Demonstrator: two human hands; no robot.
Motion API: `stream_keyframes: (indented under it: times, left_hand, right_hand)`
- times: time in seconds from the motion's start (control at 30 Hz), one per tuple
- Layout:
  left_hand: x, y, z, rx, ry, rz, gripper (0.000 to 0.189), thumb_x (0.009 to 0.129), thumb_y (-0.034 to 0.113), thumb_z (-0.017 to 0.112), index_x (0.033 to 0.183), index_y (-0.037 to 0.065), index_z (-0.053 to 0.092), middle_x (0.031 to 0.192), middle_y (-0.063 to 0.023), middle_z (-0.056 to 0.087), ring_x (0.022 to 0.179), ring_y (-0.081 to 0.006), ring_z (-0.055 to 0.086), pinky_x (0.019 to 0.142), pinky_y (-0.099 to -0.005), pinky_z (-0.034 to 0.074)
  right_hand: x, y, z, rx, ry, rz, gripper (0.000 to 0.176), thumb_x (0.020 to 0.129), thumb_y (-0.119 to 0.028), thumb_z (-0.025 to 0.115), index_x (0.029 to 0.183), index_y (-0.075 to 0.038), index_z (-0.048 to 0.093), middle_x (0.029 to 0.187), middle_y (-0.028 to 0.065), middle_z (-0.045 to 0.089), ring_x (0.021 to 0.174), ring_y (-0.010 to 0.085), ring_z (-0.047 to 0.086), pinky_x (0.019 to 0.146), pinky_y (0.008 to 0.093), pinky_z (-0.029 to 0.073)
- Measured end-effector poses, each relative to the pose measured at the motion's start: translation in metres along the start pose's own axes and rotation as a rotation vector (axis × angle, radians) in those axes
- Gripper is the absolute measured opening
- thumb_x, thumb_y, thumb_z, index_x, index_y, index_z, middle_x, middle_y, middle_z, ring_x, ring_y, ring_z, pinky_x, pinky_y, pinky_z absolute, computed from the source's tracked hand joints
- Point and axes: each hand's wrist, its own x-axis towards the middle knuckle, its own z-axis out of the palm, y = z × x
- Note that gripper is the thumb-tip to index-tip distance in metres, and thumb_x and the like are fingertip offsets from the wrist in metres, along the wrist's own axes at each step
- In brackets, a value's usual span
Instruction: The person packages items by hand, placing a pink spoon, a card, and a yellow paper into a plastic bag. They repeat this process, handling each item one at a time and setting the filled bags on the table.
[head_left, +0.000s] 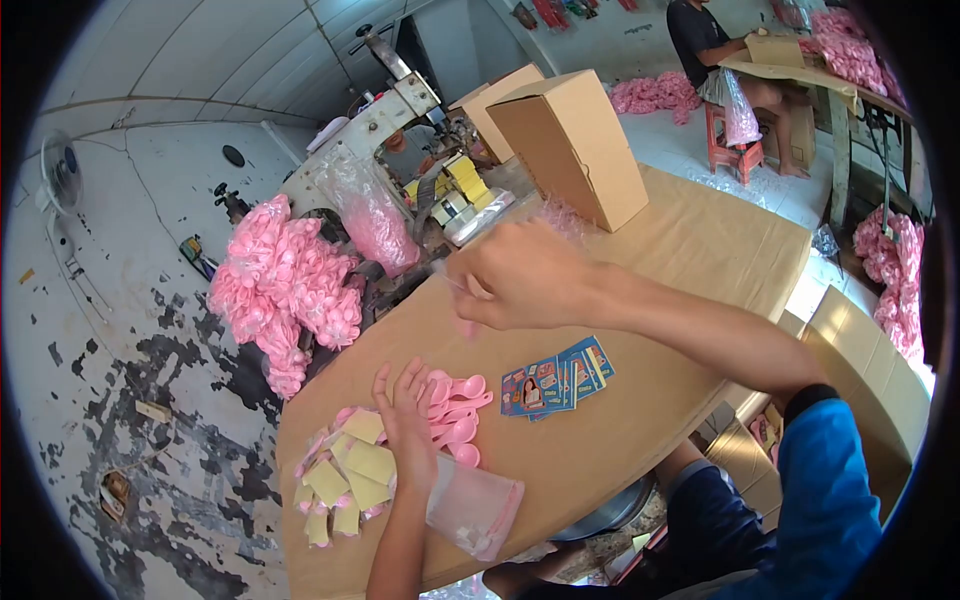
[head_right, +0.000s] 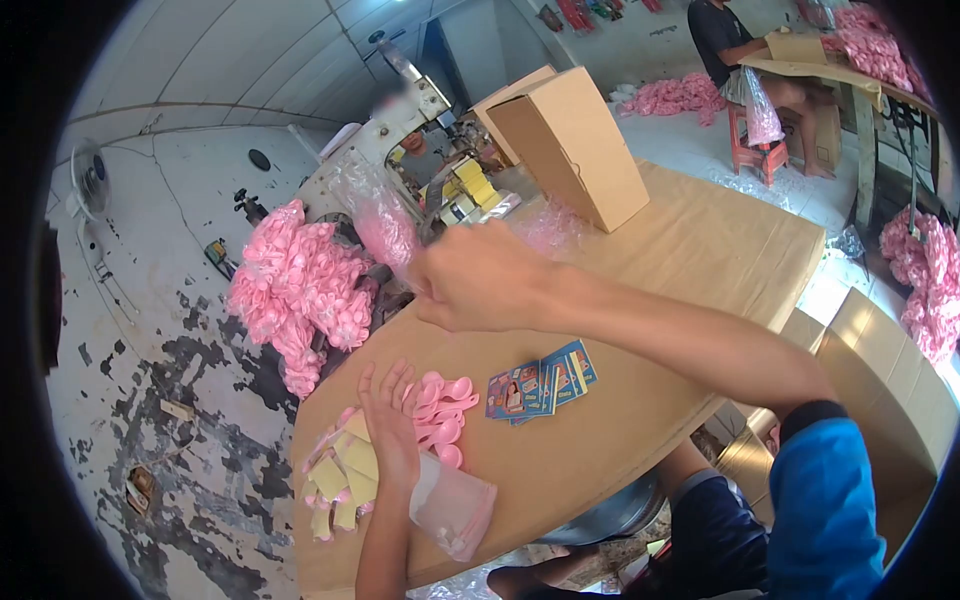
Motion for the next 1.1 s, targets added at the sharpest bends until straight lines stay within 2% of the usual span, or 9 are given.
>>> stream_keyframes:
  times: [0.13, 0.3, 0.37, 0.47, 0.53, 0.6, 0.67, 0.87, 1.1]
  left_hand:
    - [-0.007, 0.003, 0.009, 0.516, -0.129, 0.202, 0.067, 0.083, 0.004, 0.063, 0.14, 0.005, 0.03, 0.137, -0.0177, 0.046, 0.128, -0.0274, 0.046, 0.11, -0.0403, 0.034]
    - [-0.028, 0.009, 0.023, 0.691, -0.407, -0.064, 0.052, 0.083, 0.005, 0.068, 0.13, -0.001, 0.046, 0.118, -0.0097, 0.06, 0.109, -0.0183, 0.058, 0.09, -0.0326, 0.048]
    - [-0.034, 0.017, 0.036, 0.481, -0.337, -0.182, 0.033, 0.089, 0.01, 0.066, 0.118, -0.002, 0.056, 0.11, -0.0067, 0.063, 0.104, -0.0128, 0.06, 0.082, -0.0298, 0.05]
    - [-0.034, 0.029, 0.042, 0.196, -0.153, -0.489, 0.03, 0.09, 0.009, 0.065, 0.117, -0.002, 0.056, 0.108, -0.0081, 0.064, 0.101, -0.0136, 0.062, 0.084, -0.0298, 0.051]
    - [-0.034, 0.022, 0.032, 0.084, -0.327, -0.451, 0.036, 0.094, 0.008, 0.058, 0.127, -0.003, 0.048, 0.113, -0.0106, 0.063, 0.106, -0.0183, 0.062, 0.09, -0.0325, 0.051]
    - [-0.031, 0.03, 0.033, -0.003, -0.548, -0.41, 0.044, 0.096, 0.006, 0.054, 0.137, -0.004, 0.039, 0.124, -0.011, 0.059, 0.111, -0.0194, 0.06, 0.094, -0.0308, 0.049]
    - [-0.033, 0.038, 0.042, -0.042, -0.527, -0.463, 0.046, 0.096, 0.005, 0.053, 0.138, -0.002, 0.036, 0.127, -0.0128, 0.057, 0.116, -0.0215, 0.058, 0.097, -0.0336, 0.048]
    - [-0.024, 0.015, 0.032, -0.226, -0.093, -0.365, 0.033, 0.104, 0.016, 0.039, 0.134, 0.002, 0.04, 0.119, -0.0181, 0.059, 0.11, -0.0289, 0.062, 0.091, -0.0384, 0.053]
    - [-0.02, 0.016, 0.029, -0.07, -0.053, -0.337, 0.042, 0.103, 0.016, 0.043, 0.142, 0.003, 0.035, 0.115, -0.0083, 0.056, 0.102, -0.0191, 0.063, 0.083, -0.0334, 0.056]
  right_hand:
    - [0.023, -0.023, -0.016, 0.373, 0.17, 0.077, 0.016, 0.083, -0.022, 0.063, 0.082, -0.006, 0.066, 0.056, 0.0109, 0.06, 0.051, 0.0263, 0.061, 0.05, 0.0364, 0.047]
    - [-0.018, -0.036, 0.039, 0.511, -0.091, 0.019, 0.019, 0.087, -0.023, 0.062, 0.086, -0.005, 0.067, 0.059, 0.0102, 0.062, 0.054, 0.026, 0.063, 0.053, 0.0373, 0.049]
    - [-0.027, -0.037, 0.047, 0.641, -0.179, 0.03, 0.025, 0.09, -0.027, 0.061, 0.091, -0.003, 0.068, 0.063, 0.0109, 0.063, 0.054, 0.0272, 0.062, 0.054, 0.038, 0.049]
    - [-0.019, -0.037, 0.057, 0.677, 0.153, -0.021, 0.026, 0.09, -0.027, 0.063, 0.095, -0.002, 0.068, 0.066, 0.012, 0.064, 0.057, 0.0274, 0.063, 0.058, 0.0382, 0.05]
    - [-0.019, -0.029, 0.065, 0.45, 0.322, -0.062, 0.025, 0.09, -0.026, 0.064, 0.097, -0.002, 0.068, 0.069, 0.0125, 0.066, 0.062, 0.027, 0.064, 0.061, 0.038, 0.051]
    - [-0.019, -0.017, 0.064, 0.451, 0.139, -0.008, 0.025, 0.089, -0.025, 0.064, 0.098, -0.002, 0.068, 0.072, 0.0126, 0.067, 0.065, 0.0269, 0.066, 0.064, 0.038, 0.052]
    - [-0.02, -0.015, 0.042, 0.671, -0.397, 0.165, 0.025, 0.089, -0.025, 0.065, 0.099, -0.003, 0.068, 0.075, 0.0122, 0.069, 0.068, 0.0269, 0.067, 0.067, 0.0382, 0.052]
    - [-0.024, -0.006, 0.055, 0.491, -0.331, 0.131, 0.019, 0.087, -0.019, 0.064, 0.096, -0.003, 0.067, 0.077, 0.0126, 0.07, 0.069, 0.0293, 0.068, 0.066, 0.0385, 0.052]
    - [-0.027, -0.01, 0.06, 0.307, -0.222, 0.037, 0.023, 0.085, -0.02, 0.067, 0.105, -0.009, 0.065, 0.111, 0.0152, 0.065, 0.095, 0.0277, 0.064, 0.078, 0.0362, 0.051]
